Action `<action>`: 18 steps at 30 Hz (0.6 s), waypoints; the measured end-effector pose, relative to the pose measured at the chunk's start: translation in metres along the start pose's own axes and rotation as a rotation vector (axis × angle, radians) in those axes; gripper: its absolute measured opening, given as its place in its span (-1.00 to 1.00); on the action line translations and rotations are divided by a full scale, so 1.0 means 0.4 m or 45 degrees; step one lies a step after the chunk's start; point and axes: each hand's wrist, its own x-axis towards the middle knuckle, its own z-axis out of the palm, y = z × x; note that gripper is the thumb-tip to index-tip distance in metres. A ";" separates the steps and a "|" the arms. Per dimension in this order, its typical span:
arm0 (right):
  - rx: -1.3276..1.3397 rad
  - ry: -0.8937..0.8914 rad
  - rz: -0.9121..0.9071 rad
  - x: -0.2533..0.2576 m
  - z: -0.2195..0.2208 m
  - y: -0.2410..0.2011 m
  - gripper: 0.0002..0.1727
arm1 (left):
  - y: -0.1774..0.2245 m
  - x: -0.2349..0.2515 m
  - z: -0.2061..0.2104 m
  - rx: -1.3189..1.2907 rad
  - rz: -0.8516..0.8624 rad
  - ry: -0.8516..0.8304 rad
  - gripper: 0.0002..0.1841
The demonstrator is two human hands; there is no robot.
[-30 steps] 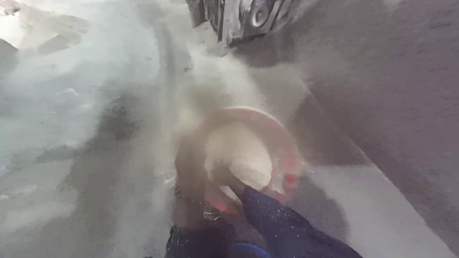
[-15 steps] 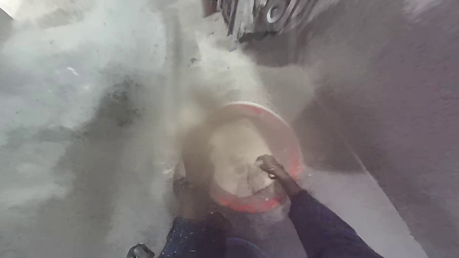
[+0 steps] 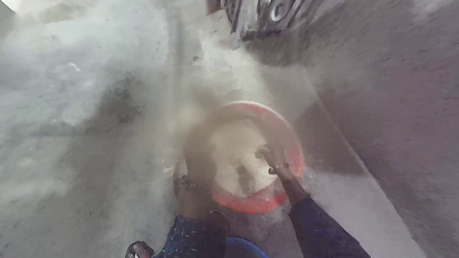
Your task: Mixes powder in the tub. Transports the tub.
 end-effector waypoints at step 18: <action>0.921 -0.189 0.470 -0.023 0.050 -0.006 -0.61 | -0.007 -0.003 -0.002 0.040 0.035 -0.018 -0.51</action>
